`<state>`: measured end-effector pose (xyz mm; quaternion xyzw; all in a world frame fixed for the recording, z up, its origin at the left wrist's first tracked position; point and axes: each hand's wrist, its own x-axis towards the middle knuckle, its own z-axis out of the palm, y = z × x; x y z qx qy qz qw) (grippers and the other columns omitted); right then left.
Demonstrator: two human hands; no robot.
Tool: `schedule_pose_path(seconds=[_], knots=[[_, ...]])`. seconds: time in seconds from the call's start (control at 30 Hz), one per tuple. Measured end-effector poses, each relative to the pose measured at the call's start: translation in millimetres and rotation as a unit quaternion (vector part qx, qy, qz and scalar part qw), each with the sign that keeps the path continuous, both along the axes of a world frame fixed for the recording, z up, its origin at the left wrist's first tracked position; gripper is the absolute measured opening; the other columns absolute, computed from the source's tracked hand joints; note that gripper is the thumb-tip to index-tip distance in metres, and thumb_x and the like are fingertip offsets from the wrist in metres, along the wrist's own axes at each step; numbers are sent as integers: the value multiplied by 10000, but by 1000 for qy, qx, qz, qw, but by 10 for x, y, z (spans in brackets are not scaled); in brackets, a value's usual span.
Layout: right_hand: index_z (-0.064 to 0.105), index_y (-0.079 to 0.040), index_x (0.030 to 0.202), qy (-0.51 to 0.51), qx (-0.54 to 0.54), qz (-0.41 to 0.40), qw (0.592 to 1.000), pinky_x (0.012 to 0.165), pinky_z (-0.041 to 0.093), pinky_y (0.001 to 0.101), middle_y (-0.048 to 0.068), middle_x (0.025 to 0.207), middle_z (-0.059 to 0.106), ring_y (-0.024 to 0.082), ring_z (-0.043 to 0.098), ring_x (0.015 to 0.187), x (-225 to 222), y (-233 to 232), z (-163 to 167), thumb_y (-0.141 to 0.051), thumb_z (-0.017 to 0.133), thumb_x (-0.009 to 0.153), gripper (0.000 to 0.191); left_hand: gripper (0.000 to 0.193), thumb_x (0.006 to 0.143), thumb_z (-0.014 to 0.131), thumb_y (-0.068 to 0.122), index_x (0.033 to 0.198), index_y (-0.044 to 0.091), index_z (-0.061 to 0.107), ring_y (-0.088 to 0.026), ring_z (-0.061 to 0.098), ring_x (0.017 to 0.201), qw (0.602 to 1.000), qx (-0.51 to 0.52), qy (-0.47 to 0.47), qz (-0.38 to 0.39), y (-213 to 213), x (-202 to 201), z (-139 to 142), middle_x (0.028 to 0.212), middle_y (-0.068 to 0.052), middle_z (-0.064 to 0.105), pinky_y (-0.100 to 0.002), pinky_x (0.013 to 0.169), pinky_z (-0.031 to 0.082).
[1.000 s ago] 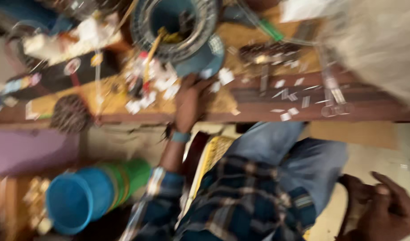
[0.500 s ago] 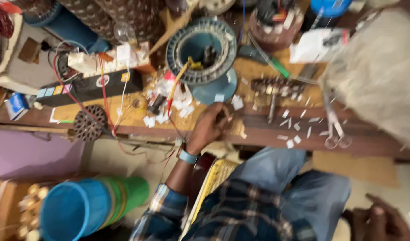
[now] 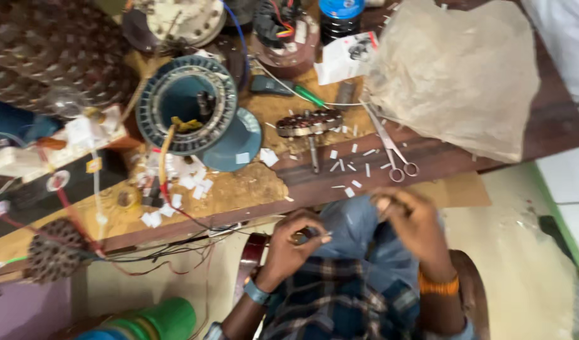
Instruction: The person cuts small white plastic pieces using scissors and inserts them into the slots of a cylindrical electrical component. The person repeats this process for multiple slots on the component.
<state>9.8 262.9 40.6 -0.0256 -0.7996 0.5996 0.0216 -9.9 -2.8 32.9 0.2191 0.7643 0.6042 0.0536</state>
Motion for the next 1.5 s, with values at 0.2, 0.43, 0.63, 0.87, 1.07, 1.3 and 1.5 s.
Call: schedule_pose_path(seconds=[0.2, 0.43, 0.63, 0.87, 1.07, 1.3, 1.5], knots=[[762, -30, 1116, -117, -127, 141, 975, 782, 579, 267, 39, 919, 795, 106, 711, 859, 212, -507, -213, -179, 649, 946, 253, 132, 855, 807, 55, 983, 78, 785, -191, 674, 948, 992, 28, -115, -51, -29, -103, 59, 1015, -59, 679, -335, 802, 572], [730, 12, 1010, -102, -213, 87, 968, 784, 565, 261, 29, 925, 757, 85, 684, 864, 336, -634, -494, -80, 742, 881, 159, 97, 912, 742, 27, 1000, 24, 703, -163, 642, 972, 988, 59, -123, -77, -8, -13, -216, 1024, -52, 648, -312, 847, 540], [664, -11, 936, -50, -90, 65, 992, 756, 554, 262, 43, 829, 691, 84, 661, 823, 278, -645, -447, 0, 705, 872, 77, 116, 900, 711, 67, 1007, 33, 680, -125, 629, 916, 972, 72, -214, -68, 106, -7, -214, 994, -21, 641, -303, 754, 547], [626, 7, 922, 50, 29, -23, 998, 722, 546, 300, 111, 841, 690, 199, 684, 767, 372, -837, -302, -21, 752, 865, 141, 119, 895, 751, 35, 1008, 30, 718, -161, 656, 830, 993, -12, -104, -57, 96, -5, -44, 977, -60, 673, -311, 717, 527], [676, -35, 927, 156, 166, -86, 970, 747, 551, 353, 117, 960, 724, 253, 709, 837, 114, -199, -40, -68, 734, 897, 73, 123, 905, 725, 39, 1025, 31, 698, -182, 689, 915, 996, -14, 8, -90, 91, -114, 195, 1015, -86, 693, -305, 772, 550], [704, -71, 1038, 82, 371, -203, 902, 675, 536, 452, 157, 937, 701, 351, 686, 808, -332, 75, 22, -226, 749, 927, 196, 97, 1040, 623, 74, 975, 8, 596, -132, 693, 760, 990, 103, -94, 13, 338, -23, 49, 846, -69, 695, -289, 699, 594], [620, -171, 1275, -25, 417, -159, 895, 694, 535, 471, 134, 1054, 729, 368, 695, 845, 8, 25, 43, -147, 678, 979, 303, 147, 1057, 584, 145, 1150, 33, 567, -117, 694, 962, 962, 176, -209, -29, 374, -82, -133, 1144, -118, 781, -263, 781, 547]])
